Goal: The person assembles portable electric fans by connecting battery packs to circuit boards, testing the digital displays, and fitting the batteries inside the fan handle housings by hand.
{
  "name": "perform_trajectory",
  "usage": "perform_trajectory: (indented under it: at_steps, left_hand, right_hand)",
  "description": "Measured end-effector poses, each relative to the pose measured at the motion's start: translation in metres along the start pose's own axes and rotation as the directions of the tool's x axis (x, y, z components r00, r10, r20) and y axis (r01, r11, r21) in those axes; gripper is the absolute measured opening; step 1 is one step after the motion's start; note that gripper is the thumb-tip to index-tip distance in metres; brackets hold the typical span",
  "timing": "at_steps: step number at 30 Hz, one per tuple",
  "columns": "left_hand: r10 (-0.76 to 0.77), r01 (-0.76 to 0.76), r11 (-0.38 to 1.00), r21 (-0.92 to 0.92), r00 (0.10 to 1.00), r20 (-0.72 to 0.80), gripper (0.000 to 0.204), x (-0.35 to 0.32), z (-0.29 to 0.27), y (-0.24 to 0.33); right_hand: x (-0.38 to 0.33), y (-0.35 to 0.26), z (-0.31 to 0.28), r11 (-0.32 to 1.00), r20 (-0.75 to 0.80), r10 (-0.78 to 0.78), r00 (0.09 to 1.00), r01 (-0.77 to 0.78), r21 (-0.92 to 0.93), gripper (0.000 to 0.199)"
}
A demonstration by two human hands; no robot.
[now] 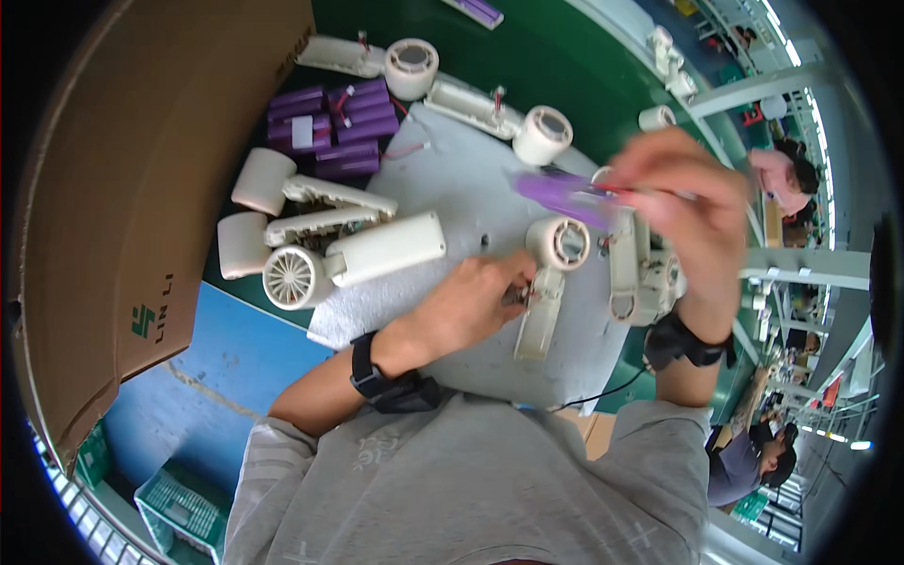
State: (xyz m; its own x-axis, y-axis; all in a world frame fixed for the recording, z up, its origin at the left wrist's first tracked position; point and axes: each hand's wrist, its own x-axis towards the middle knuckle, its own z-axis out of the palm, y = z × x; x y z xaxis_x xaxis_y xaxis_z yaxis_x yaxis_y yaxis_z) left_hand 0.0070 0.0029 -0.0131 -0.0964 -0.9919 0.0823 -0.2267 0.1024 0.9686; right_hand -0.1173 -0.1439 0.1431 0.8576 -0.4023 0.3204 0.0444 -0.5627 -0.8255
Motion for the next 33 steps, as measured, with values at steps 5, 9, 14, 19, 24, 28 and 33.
perform_trajectory:
  at_steps: [5,9,14,19,24,28,33]
  left_hand:
    - [-0.081,0.083,0.993,-0.089,0.996,0.029,0.028,0.001,-0.002,0.002]
    - [-0.027,0.03,0.996,-0.084,0.999,0.033,0.027,0.007,-0.002,0.001]
    - [-0.13,0.132,0.99,-0.05,0.991,0.041,0.03,0.004,-0.004,0.004]
    - [-0.131,0.132,0.988,-0.078,0.991,0.023,0.024,0.005,-0.002,0.002]
    - [-0.118,0.12,0.989,-0.081,0.992,0.038,0.024,0.006,-0.002,0.001]
    - [-0.107,0.111,0.991,-0.074,0.993,0.059,0.024,0.005,-0.004,0.002]
    - [-0.023,0.025,0.999,-0.045,0.999,0.05,0.03,0.007,-0.003,0.003]
  right_hand:
    - [-0.092,0.012,0.021,0.489,-0.257,0.58,0.773,-0.078,0.869,0.021]
    - [-0.149,0.049,0.038,0.235,-0.033,0.681,0.731,-0.176,0.956,0.023]
    - [-0.141,0.035,0.078,0.69,-0.184,0.717,0.673,-0.647,0.324,0.029]
    - [-0.134,0.037,0.086,0.774,-0.309,0.516,0.799,-0.589,-0.23,0.03]
    - [-0.124,0.033,0.089,0.755,-0.317,0.47,0.824,-0.561,-0.339,0.017]
    - [-0.123,0.033,0.093,0.702,-0.294,0.484,0.824,-0.566,-0.433,0.015]
    - [-0.123,0.036,0.096,0.694,-0.27,0.462,0.845,-0.534,-0.483,0.014]
